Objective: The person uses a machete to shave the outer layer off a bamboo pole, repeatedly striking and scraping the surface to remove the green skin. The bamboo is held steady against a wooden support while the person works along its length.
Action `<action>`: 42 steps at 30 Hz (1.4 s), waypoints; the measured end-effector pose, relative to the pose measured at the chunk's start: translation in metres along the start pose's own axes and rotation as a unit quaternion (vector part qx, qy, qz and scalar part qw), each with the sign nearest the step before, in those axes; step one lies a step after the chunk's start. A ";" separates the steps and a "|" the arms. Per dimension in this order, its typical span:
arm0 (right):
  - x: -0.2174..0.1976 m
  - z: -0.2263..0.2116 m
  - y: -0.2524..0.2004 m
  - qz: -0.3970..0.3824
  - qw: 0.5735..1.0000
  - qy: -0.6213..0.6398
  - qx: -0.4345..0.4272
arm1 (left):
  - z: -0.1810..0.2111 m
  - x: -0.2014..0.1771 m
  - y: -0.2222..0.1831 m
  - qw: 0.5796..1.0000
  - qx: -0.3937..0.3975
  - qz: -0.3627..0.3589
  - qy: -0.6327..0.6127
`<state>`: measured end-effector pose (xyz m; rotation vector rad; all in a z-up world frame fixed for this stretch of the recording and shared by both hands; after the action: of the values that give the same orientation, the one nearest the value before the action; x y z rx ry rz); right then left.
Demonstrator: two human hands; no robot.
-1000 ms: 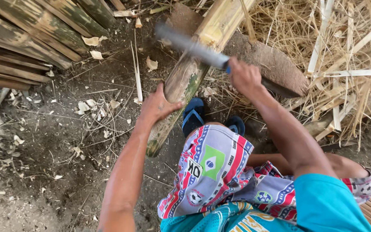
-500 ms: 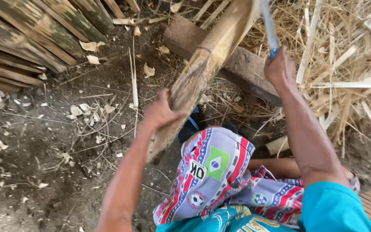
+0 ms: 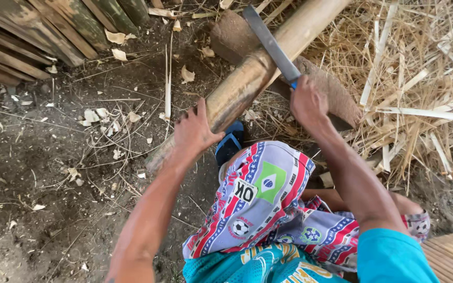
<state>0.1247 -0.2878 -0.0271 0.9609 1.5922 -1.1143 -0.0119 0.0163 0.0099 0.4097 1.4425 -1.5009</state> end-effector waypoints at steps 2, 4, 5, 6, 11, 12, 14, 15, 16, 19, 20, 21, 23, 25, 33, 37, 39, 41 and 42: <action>0.014 -0.026 0.003 -0.034 0.999 -0.003 0.009 | 0.004 0.000 -0.003 0.999 0.010 0.030 0.012; 0.025 -0.057 -0.005 -0.020 0.997 -0.035 -0.065 | 0.002 0.004 -0.002 0.999 0.015 0.038 -0.003; 0.026 -0.071 -0.016 0.009 0.991 -0.035 -0.126 | 0.001 0.006 -0.001 0.999 0.017 0.041 -0.011; 0.029 -0.084 -0.025 -0.037 0.983 -0.061 -0.171 | -0.001 0.007 0.000 0.998 0.025 0.051 -0.005; -0.009 -0.071 -0.004 -0.090 0.995 0.049 0.008 | -0.004 0.011 0.003 0.998 0.023 0.048 -0.025; -0.014 -0.073 0.001 -0.107 0.993 0.056 0.008 | -0.003 0.006 0.006 0.999 0.021 0.037 -0.023; -0.014 -0.074 0.000 -0.136 0.988 0.071 0.018 | 0.001 0.001 0.010 0.999 0.029 0.012 -0.017; -0.003 -0.080 -0.016 -0.127 0.991 0.032 -0.037 | 0.002 0.001 0.010 0.999 0.038 0.013 -0.008; 0.008 -0.087 -0.026 -0.120 0.988 -0.008 -0.098 | 0.001 0.002 0.007 0.999 0.041 0.016 -0.002; 0.024 -0.080 -0.025 -0.032 0.958 -0.118 -0.261 | -0.001 0.005 0.014 0.999 0.032 0.012 -0.004; 0.021 -0.059 -0.008 -0.060 0.988 -0.071 -0.127 | -0.003 0.012 0.010 1.000 0.025 0.004 -0.008; 0.013 -0.037 0.011 -0.087 0.996 -0.024 0.010 | -0.004 0.019 0.002 1.000 0.030 0.000 0.001; -0.017 -0.026 0.034 -0.052 0.995 0.074 0.032 | 0.003 0.006 0.007 0.999 0.039 0.027 0.021; -0.013 -0.044 0.026 -0.119 0.989 0.052 0.067 | 0.004 0.004 0.005 0.999 0.023 0.013 0.018; 0.027 -0.030 0.015 -0.127 0.982 -0.141 0.028 | 0.001 0.016 0.013 1.000 0.026 0.014 0.011; -0.006 0.023 0.052 0.021 0.998 0.035 0.054 | 0.001 0.009 0.014 1.000 0.020 0.022 0.008; -0.009 0.011 0.054 -0.028 0.996 0.031 0.079 | 0.005 0.005 0.014 1.000 0.016 0.016 0.005; 0.008 -0.024 0.034 -0.075 0.996 0.007 0.041 | 0.002 0.003 0.017 1.000 0.005 -0.001 -0.008; 0.018 -0.041 0.022 -0.112 0.993 -0.024 0.016 | 0.000 0.004 0.016 1.000 -0.005 -0.024 -0.015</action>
<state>0.1299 -0.2405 -0.0434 0.7839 1.6773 -1.3096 -0.0009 0.0178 -0.0029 0.3487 1.4442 -1.5311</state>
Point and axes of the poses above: each hand's wrist, its own y-axis towards the middle knuckle, its own x-axis out of the palm, z = x × y, the point moved 3 cm from there along y, towards the middle knuckle, and after that the axes turned 4 degrees about -x, right-handed, at the moved point
